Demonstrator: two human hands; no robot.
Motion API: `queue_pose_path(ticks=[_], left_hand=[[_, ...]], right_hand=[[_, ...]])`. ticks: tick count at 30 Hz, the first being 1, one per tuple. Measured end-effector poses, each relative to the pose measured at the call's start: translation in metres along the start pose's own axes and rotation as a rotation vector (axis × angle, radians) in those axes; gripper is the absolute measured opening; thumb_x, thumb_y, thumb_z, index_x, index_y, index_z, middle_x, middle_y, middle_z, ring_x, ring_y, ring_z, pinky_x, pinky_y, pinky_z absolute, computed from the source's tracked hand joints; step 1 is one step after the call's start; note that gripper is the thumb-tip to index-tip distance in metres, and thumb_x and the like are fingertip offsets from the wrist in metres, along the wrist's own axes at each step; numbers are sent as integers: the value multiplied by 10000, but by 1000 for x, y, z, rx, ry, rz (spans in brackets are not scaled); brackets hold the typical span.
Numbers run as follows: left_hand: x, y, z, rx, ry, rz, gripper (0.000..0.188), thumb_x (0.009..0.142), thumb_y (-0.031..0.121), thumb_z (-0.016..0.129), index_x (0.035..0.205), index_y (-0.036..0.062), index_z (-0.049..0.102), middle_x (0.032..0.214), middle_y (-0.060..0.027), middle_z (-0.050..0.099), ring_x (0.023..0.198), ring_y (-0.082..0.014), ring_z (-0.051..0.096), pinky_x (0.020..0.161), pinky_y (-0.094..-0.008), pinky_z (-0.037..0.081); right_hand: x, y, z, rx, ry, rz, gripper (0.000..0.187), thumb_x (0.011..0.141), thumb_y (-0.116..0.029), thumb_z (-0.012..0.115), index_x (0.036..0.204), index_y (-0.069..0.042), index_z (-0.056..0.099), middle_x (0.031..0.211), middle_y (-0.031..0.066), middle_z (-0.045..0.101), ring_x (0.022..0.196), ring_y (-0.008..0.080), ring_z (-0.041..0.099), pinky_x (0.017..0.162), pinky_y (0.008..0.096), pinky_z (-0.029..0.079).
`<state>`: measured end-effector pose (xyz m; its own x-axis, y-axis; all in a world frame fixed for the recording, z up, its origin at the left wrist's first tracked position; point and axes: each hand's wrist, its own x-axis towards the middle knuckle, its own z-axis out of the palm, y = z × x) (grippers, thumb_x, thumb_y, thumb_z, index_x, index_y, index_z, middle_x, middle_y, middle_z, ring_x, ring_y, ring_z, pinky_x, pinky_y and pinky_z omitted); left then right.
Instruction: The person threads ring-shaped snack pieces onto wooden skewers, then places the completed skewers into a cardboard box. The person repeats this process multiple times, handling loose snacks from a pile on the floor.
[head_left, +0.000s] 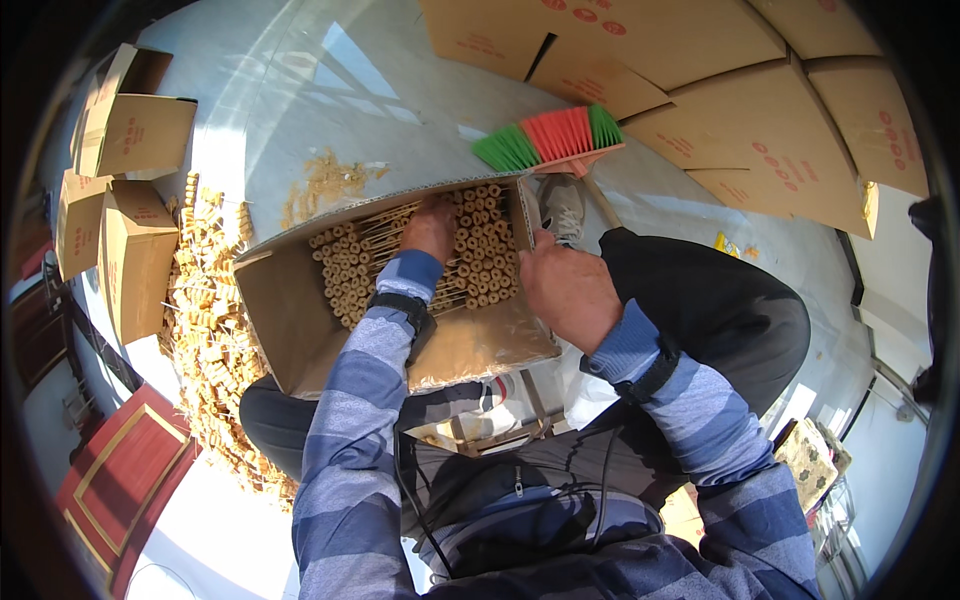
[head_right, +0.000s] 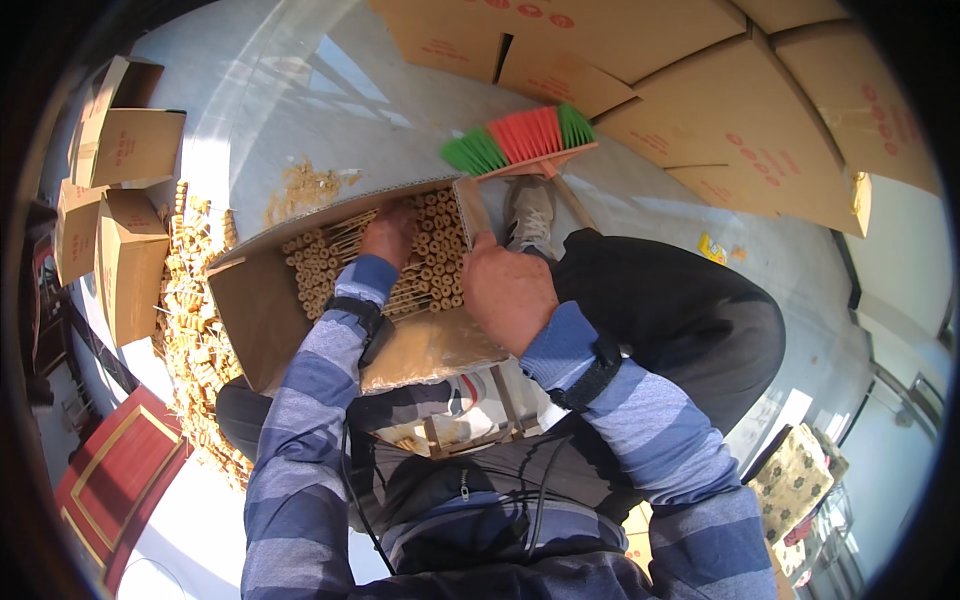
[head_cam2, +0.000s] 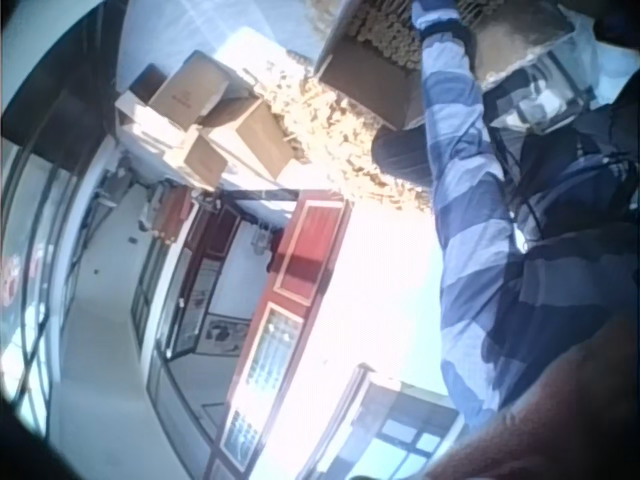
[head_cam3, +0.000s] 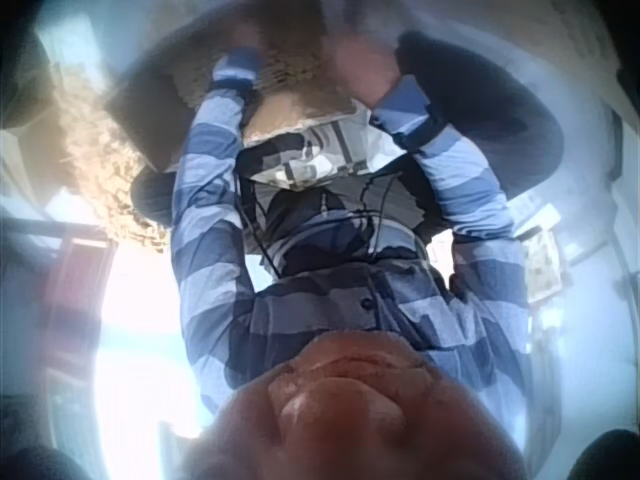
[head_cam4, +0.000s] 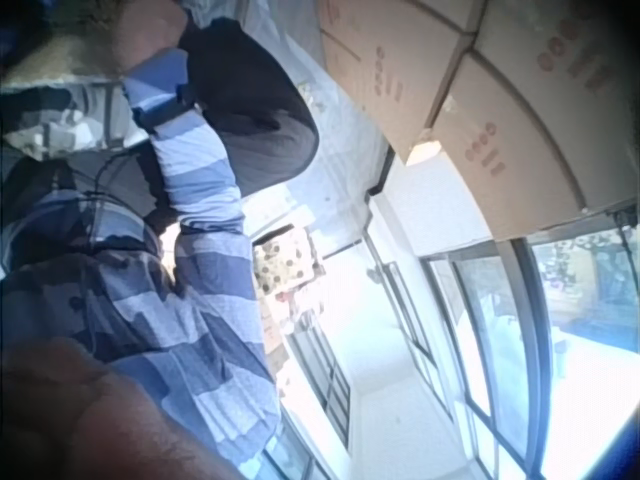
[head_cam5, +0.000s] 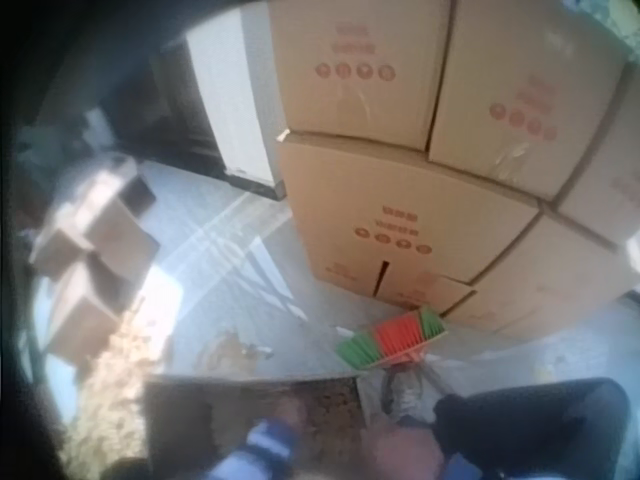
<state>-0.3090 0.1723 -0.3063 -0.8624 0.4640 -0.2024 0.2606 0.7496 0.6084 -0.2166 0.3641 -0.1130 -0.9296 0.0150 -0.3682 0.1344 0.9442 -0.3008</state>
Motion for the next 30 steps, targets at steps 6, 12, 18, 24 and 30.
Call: queue_pose_path(ticks=[6,12,18,24,30], left_hand=[[-7,-9,-24,-53,111,-111,245,931,120,608,1155,86,702,1007,-165,714,924,-335,703,799,-419,567],[-12,-12,-44,-632,-166,-649,282,961,153,616,1187,0,686,974,-130,721,796,-167,692,688,-306,589],[-3,-2,-28,-803,-199,-690,305,958,154,623,1210,-9,681,987,-96,719,731,-154,660,645,-285,583],[-7,1,-24,-707,-223,-726,327,933,91,593,1246,52,682,941,-70,714,652,-113,602,590,-269,533],[-9,-22,-8,-411,-181,-401,393,917,98,595,1308,79,630,937,-91,722,695,-178,644,647,-333,559]], right_hand=[[-1,2,3,-16,-1,-25,270,1000,-242,506,997,23,557,617,154,655,565,328,680,508,434,533],[2,2,8,-56,11,-34,268,999,-241,505,999,21,558,620,151,659,561,325,679,505,431,530],[2,0,8,-10,56,-41,247,993,-236,514,960,5,562,606,141,652,552,319,677,497,427,526],[3,-9,4,-72,46,-17,131,929,-148,559,890,-23,567,659,139,677,611,306,719,521,421,556],[5,-12,2,-81,33,-25,85,870,-100,578,889,-17,569,660,141,687,600,292,721,517,401,560]])
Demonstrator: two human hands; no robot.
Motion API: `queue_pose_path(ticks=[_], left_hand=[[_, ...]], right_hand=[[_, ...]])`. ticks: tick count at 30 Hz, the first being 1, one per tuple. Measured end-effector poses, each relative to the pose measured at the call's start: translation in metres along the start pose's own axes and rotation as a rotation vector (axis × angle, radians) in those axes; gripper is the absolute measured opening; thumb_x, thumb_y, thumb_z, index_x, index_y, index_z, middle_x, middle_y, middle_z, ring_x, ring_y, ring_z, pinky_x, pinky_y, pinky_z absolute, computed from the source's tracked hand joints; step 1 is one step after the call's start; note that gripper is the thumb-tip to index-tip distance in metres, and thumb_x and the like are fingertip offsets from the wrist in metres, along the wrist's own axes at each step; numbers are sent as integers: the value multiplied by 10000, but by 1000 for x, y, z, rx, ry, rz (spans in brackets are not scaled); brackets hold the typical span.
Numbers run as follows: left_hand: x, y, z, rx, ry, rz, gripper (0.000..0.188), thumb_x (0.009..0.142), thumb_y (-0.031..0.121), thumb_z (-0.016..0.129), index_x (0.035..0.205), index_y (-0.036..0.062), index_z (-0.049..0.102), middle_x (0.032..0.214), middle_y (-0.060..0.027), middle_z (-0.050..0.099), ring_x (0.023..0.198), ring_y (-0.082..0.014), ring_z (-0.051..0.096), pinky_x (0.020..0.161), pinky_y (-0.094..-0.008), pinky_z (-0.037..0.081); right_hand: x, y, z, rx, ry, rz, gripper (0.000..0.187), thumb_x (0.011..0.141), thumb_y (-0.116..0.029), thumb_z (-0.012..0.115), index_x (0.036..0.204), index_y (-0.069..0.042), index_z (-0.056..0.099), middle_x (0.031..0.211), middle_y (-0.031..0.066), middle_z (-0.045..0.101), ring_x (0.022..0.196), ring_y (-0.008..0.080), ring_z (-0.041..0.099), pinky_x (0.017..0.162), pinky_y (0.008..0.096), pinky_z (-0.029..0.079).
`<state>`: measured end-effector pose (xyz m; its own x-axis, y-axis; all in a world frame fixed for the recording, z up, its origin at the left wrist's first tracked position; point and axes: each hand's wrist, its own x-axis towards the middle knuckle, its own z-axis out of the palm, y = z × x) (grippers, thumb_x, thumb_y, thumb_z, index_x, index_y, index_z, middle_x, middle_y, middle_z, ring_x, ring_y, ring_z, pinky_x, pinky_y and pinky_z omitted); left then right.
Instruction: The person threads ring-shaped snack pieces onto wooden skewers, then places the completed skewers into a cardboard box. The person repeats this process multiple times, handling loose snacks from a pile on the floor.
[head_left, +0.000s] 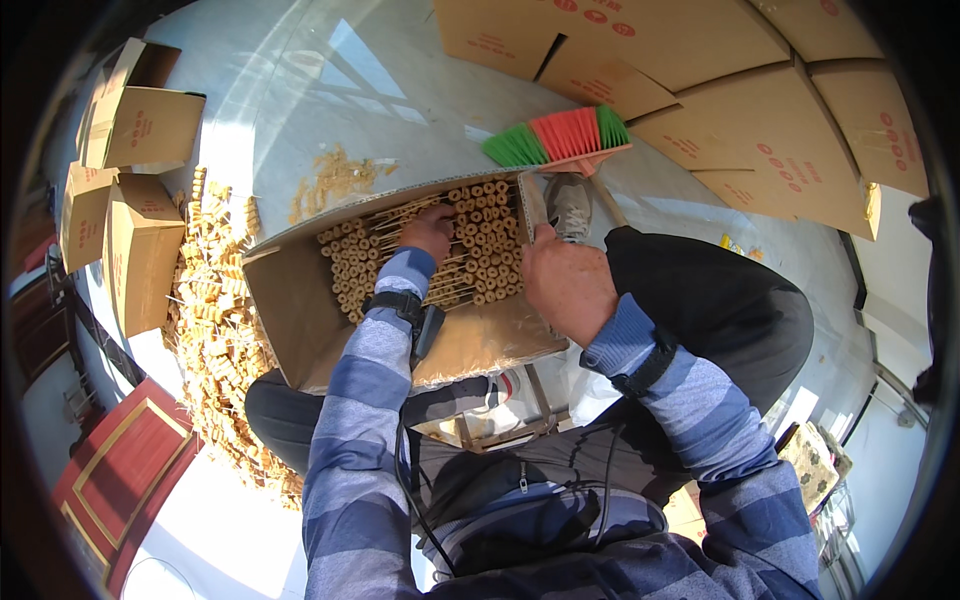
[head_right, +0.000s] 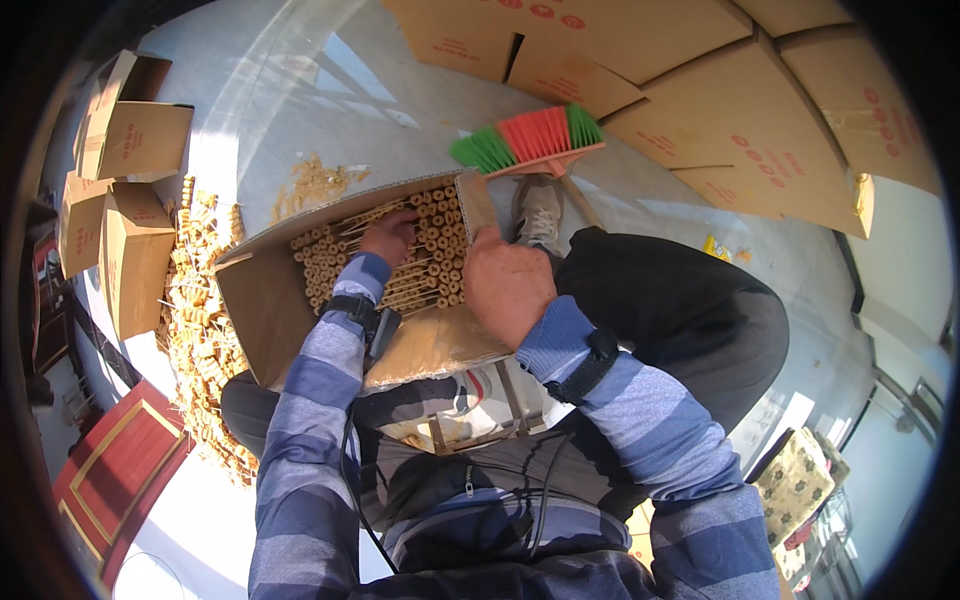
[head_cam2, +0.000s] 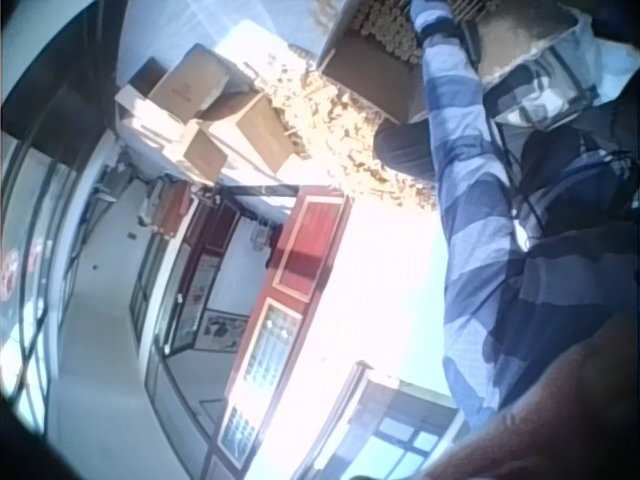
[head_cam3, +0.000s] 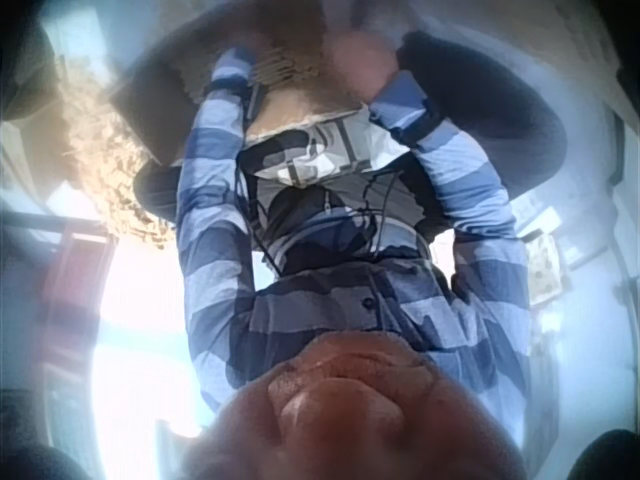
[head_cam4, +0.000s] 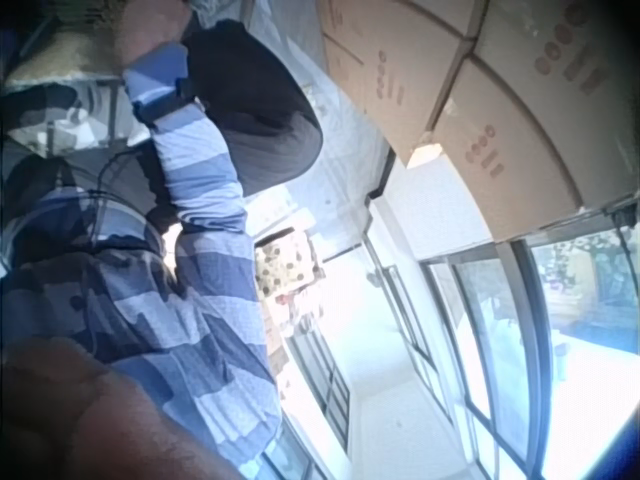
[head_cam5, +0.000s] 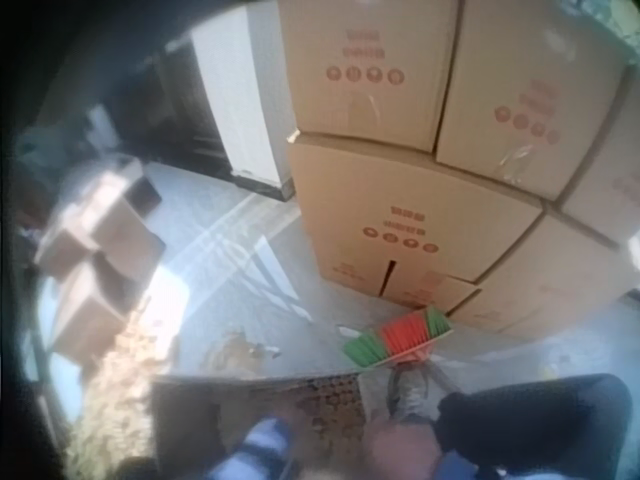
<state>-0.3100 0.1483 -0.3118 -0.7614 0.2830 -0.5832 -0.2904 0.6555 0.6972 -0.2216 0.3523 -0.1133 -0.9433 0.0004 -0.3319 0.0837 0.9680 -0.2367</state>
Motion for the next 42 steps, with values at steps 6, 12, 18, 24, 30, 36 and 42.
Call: queue_pose_path(ticks=[6,12,18,24,30,36,42], left_hand=[[-11,20,-21,397,-45,-113,492,941,213,595,1423,137,524,1258,-194,657,1123,-390,636,970,-463,518],[-3,27,-16,269,-109,-109,531,944,151,582,1467,156,488,1012,-167,688,792,-257,669,734,-386,573],[16,0,-14,429,-190,-51,488,963,137,541,1450,161,509,877,-170,718,637,-214,688,657,-371,602],[3,2,-30,522,-75,52,474,960,167,552,1434,168,523,1109,-200,706,797,-279,727,768,-405,602],[-16,23,-70,635,-150,-40,488,960,266,580,1443,235,515,1321,-155,634,1180,-354,620,1045,-456,490],[-19,14,-73,749,-66,-47,400,957,319,584,1346,228,595,1256,-127,671,1129,-356,640,968,-468,527],[-3,0,-63,865,1,99,299,930,316,591,1168,159,679,1108,-143,710,1027,-358,672,881,-484,558]], right_hand=[[-2,1,0,-10,-13,4,92,867,-100,582,891,-12,570,657,139,686,598,293,721,515,396,560],[-1,1,4,-18,12,-5,96,874,-108,580,897,-15,571,666,142,682,606,294,721,523,398,560],[-1,1,1,5,-12,0,86,879,-92,569,898,-8,569,670,148,682,618,303,723,533,397,561],[0,0,-3,-4,-33,-11,90,863,-83,576,896,0,564,678,148,687,615,293,723,527,395,559],[0,-2,0,-6,-54,14,90,845,-81,587,884,-6,559,668,132,682,605,279,722,508,390,552],[0,0,6,-104,33,-40,225,993,-227,518,902,-23,545,565,118,639,504,288,670,458,399,523],[0,-1,6,-87,52,-35,222,992,-235,526,896,-36,541,553,112,633,495,272,669,439,389,512]])
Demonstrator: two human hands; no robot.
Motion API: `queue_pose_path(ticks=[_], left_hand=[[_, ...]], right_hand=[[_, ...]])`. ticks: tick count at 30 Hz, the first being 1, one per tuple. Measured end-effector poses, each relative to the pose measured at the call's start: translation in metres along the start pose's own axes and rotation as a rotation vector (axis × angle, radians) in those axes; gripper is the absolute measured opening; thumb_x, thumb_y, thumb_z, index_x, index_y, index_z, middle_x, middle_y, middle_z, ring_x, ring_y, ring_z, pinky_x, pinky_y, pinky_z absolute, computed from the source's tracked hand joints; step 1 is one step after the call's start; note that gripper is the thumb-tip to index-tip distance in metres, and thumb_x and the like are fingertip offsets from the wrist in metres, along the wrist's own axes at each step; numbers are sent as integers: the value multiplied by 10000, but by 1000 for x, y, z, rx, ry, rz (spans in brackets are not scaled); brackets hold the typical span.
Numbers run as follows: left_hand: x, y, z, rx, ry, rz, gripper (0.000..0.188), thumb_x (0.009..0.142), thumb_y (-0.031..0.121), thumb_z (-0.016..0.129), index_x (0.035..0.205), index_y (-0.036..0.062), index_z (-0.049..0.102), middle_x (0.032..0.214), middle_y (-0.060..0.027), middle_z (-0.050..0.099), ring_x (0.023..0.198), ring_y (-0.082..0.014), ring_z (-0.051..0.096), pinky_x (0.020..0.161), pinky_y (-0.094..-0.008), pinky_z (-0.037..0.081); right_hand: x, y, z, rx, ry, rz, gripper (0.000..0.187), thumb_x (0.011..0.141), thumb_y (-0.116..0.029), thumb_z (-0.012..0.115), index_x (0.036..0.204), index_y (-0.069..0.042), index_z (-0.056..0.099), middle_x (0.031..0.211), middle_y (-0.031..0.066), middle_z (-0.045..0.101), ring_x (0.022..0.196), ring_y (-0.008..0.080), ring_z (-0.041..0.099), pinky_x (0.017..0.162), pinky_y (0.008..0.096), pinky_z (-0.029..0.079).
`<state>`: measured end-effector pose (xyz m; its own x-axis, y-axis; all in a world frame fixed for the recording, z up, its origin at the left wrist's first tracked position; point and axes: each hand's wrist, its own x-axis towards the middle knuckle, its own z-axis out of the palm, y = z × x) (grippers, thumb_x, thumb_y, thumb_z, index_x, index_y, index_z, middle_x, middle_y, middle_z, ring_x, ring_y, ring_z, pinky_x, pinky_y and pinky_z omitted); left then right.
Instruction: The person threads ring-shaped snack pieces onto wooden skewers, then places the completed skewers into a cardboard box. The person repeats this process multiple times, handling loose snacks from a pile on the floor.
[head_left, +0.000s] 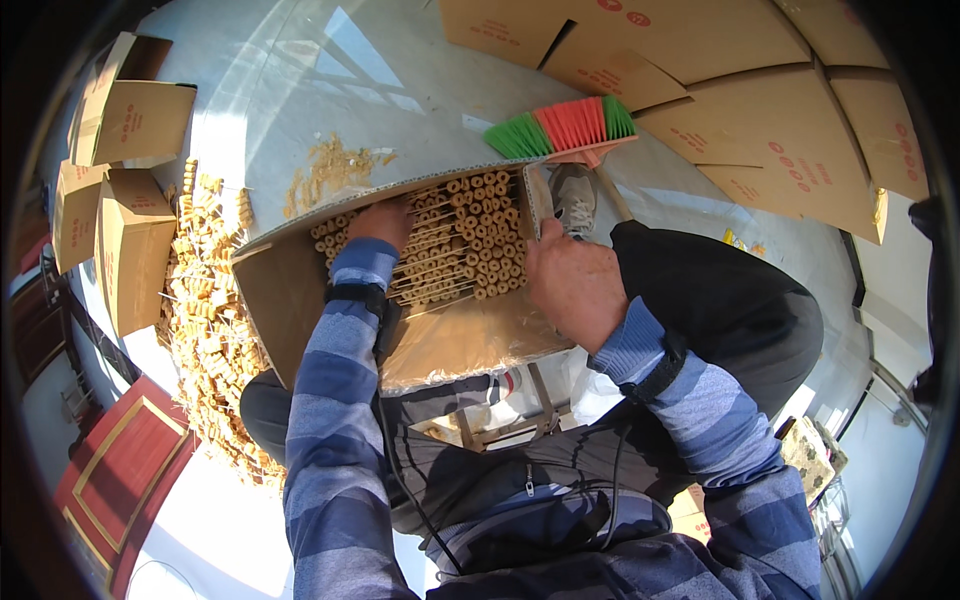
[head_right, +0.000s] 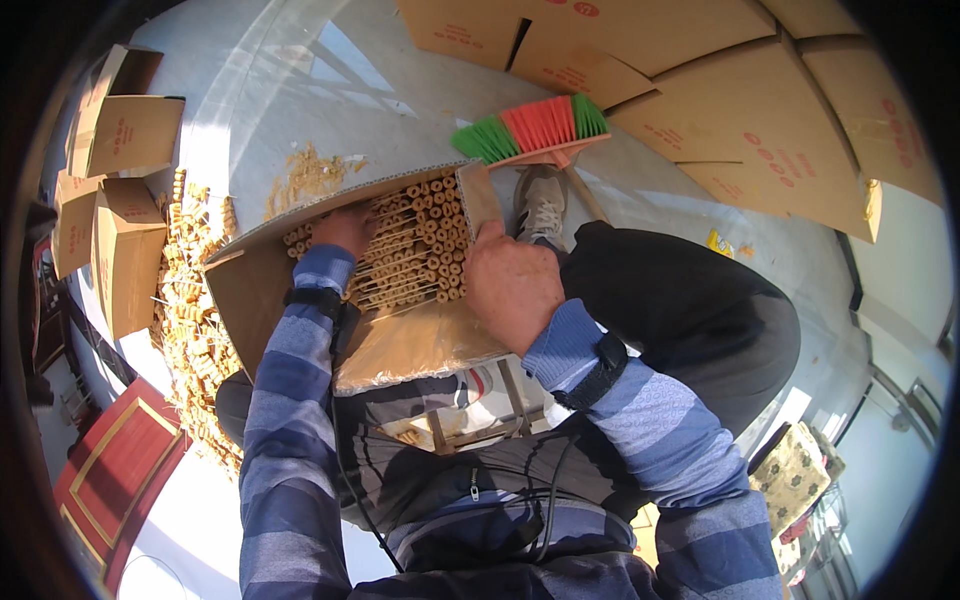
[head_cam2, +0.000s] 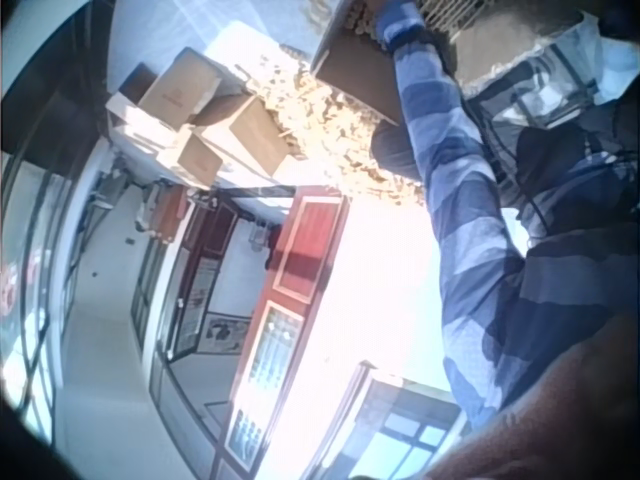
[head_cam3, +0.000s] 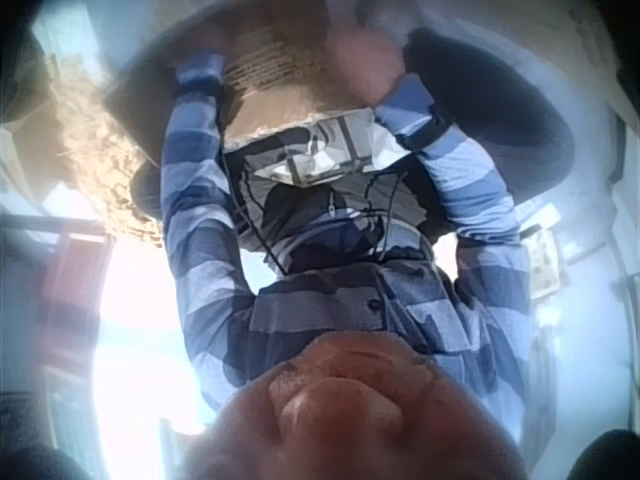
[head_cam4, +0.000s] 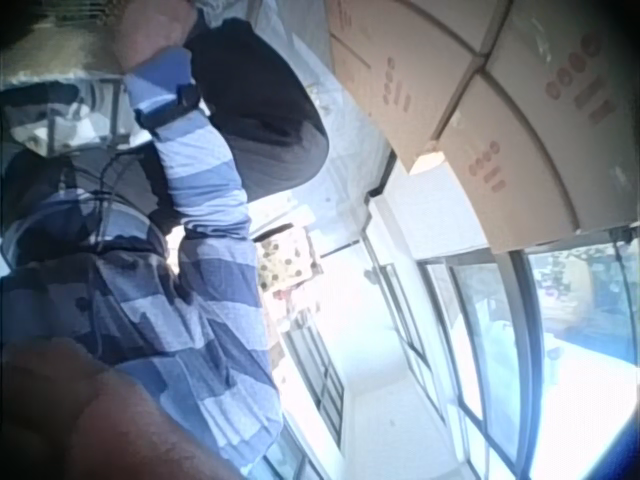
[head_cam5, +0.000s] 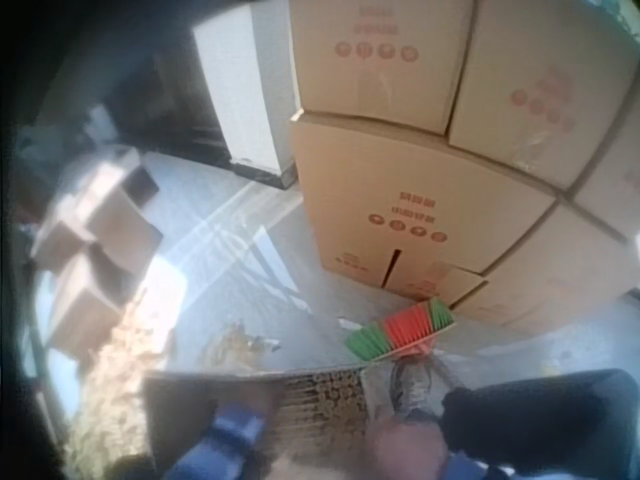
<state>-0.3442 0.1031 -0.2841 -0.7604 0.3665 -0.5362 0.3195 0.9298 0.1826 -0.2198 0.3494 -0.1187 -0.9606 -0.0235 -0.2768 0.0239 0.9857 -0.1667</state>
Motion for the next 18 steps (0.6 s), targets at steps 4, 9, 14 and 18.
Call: queue_pose_path(ticks=[4,9,14,18], left_hand=[[6,11,6,157,145,-1,290,924,290,591,1168,155,675,1074,-156,715,972,-358,691,843,-477,575],[1,23,3,135,35,9,344,922,233,582,1256,182,646,1101,-165,711,949,-378,698,825,-484,582],[12,27,8,-114,12,240,403,914,202,578,1314,196,627,1211,-169,682,1070,-395,658,928,-500,539],[28,25,16,25,-13,272,393,908,201,589,1298,181,632,1290,-162,644,1179,-386,597,1026,-502,474]], right_hand=[[2,-4,-4,-12,-17,28,162,939,-187,552,889,-33,545,576,104,648,520,258,684,458,374,524],[1,-5,-6,-32,-48,19,90,839,-94,593,879,-21,562,623,98,676,564,236,708,491,346,544],[1,-4,0,-59,-5,15,161,942,-194,555,892,-42,540,578,92,649,521,251,684,461,362,525],[1,-3,2,-52,0,10,214,994,-243,532,902,-49,527,555,96,635,503,266,672,453,376,518]])
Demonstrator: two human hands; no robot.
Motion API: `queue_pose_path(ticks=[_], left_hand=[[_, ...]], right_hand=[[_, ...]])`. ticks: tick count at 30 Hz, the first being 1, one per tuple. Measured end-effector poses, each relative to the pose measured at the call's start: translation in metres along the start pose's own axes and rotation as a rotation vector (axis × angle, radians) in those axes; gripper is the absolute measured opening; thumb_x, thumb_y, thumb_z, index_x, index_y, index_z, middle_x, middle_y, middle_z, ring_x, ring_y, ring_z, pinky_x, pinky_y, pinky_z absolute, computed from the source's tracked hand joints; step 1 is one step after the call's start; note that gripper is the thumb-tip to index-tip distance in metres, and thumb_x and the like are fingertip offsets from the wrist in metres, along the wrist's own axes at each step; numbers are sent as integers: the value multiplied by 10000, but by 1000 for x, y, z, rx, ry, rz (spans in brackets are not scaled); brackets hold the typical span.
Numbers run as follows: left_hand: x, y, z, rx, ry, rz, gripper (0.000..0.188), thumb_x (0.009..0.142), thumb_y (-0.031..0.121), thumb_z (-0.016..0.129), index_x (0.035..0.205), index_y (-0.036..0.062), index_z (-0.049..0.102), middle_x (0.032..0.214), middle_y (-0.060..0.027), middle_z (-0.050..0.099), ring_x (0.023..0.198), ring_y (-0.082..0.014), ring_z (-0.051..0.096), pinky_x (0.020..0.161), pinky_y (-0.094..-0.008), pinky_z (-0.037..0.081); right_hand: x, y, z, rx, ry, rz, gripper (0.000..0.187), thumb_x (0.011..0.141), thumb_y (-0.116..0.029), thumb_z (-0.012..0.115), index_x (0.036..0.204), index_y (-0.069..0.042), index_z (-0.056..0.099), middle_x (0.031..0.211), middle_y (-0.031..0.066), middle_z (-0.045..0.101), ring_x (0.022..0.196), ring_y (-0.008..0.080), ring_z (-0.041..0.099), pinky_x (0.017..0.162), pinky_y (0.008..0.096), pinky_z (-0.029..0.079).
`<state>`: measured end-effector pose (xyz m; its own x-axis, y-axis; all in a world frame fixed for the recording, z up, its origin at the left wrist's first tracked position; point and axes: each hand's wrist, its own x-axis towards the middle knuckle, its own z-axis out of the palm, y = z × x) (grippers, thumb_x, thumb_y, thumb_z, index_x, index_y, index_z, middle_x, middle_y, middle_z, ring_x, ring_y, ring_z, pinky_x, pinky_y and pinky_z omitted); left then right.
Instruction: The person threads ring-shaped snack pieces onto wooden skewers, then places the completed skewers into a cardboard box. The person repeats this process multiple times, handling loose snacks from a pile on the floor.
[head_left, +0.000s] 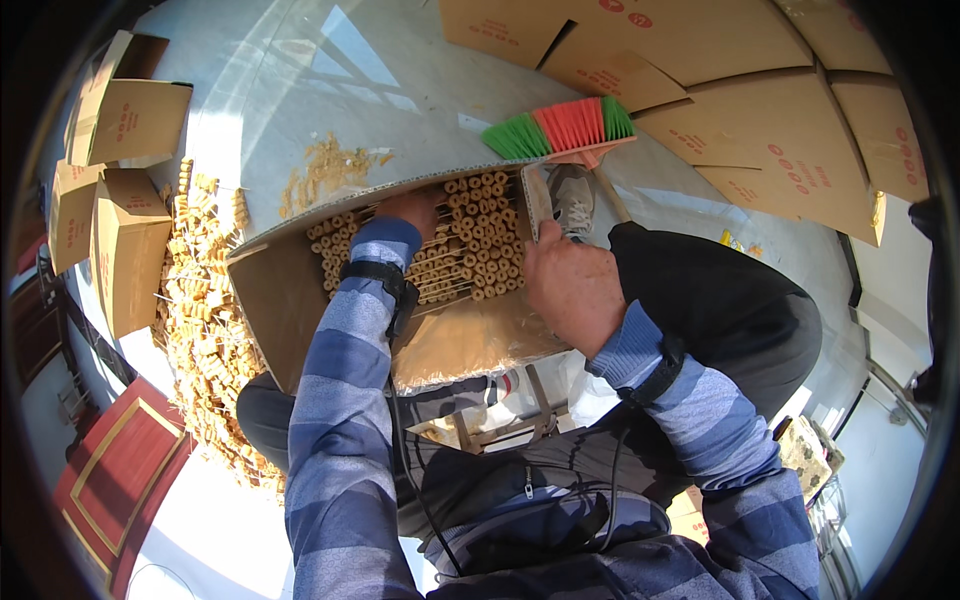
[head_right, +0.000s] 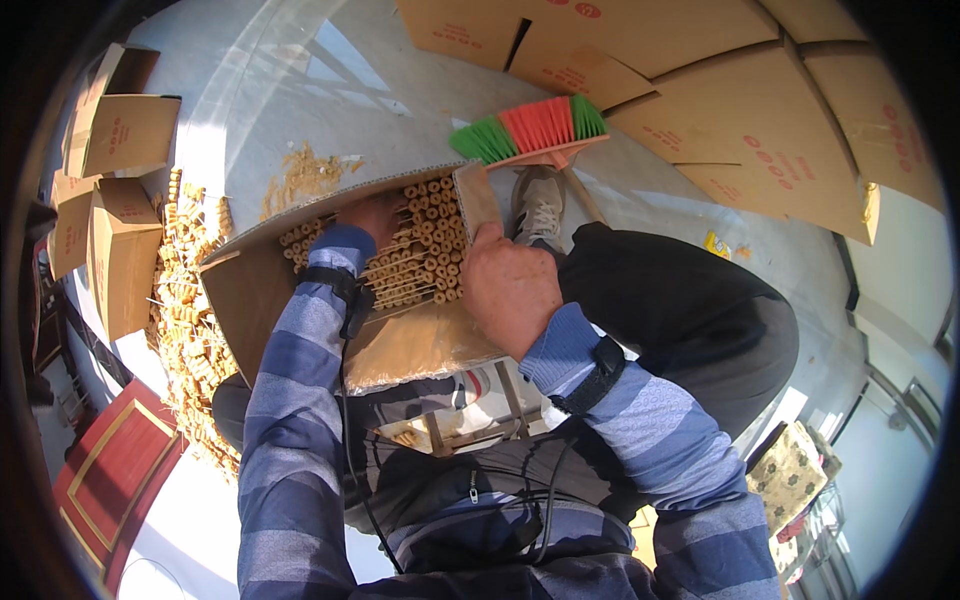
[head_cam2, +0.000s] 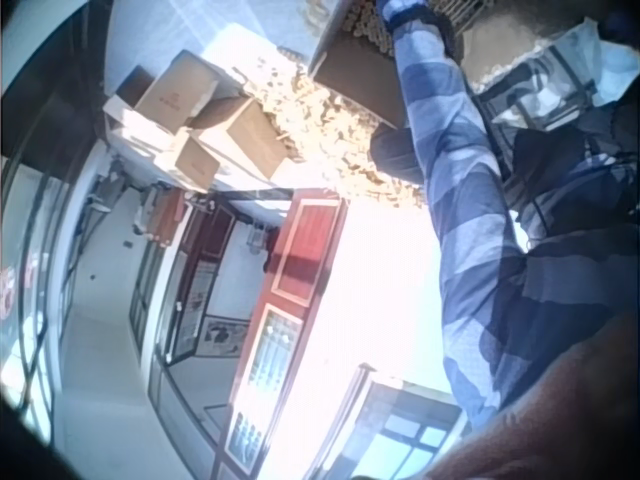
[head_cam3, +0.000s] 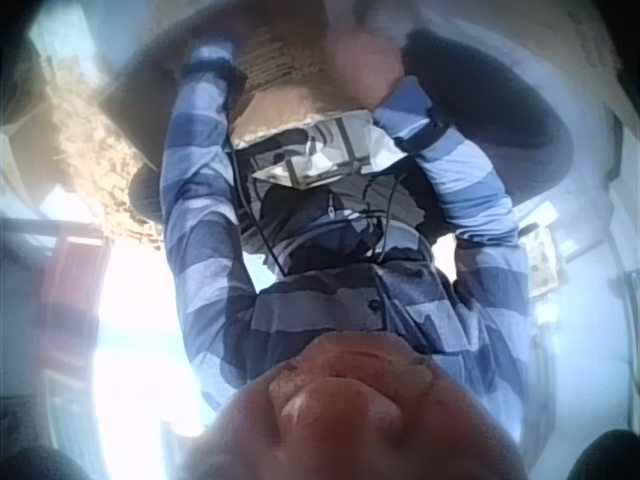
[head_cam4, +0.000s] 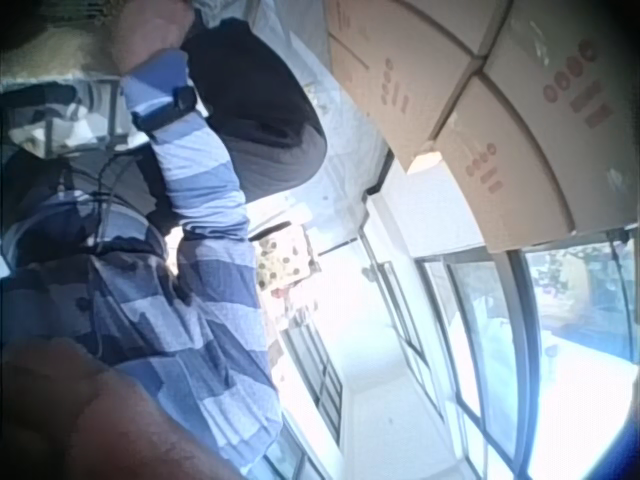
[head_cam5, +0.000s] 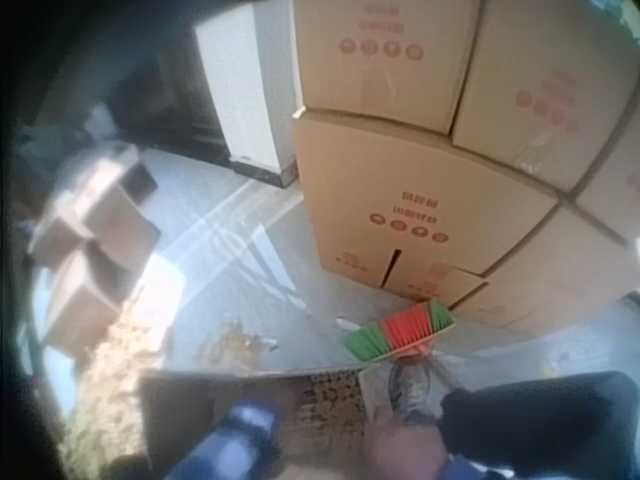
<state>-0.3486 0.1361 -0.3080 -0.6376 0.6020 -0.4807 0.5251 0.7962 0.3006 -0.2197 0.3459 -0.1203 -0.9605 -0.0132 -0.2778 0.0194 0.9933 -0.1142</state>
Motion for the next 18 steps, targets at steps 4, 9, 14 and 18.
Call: queue_pose_path(ticks=[4,9,14,18], left_hand=[[4,-3,7,124,94,-1,355,890,190,613,1241,165,654,1272,-152,649,1195,-379,586,1039,-504,458],[5,2,8,158,171,-23,328,885,176,628,1210,157,662,1235,-161,661,1208,-371,578,1044,-492,454],[-6,-8,-6,-16,53,60,374,909,192,630,1281,155,640,1265,-170,650,1181,-369,598,1037,-478,471],[-17,-11,-12,-171,21,8,363,923,242,640,1278,165,645,1249,-146,665,1129,-345,636,978,-445,523]], right_hand=[[0,0,-1,11,-1,2,216,994,-240,532,905,-43,527,555,103,633,506,273,671,460,381,521],[1,1,-1,74,19,-2,217,993,-234,534,907,-35,527,555,108,633,504,278,668,460,389,520],[0,1,1,60,29,-9,216,992,-236,535,904,-39,526,552,103,631,499,268,666,454,382,515],[0,-1,1,25,41,-18,217,992,-240,537,896,-47,522,546,90,628,490,255,662,448,372,510]])
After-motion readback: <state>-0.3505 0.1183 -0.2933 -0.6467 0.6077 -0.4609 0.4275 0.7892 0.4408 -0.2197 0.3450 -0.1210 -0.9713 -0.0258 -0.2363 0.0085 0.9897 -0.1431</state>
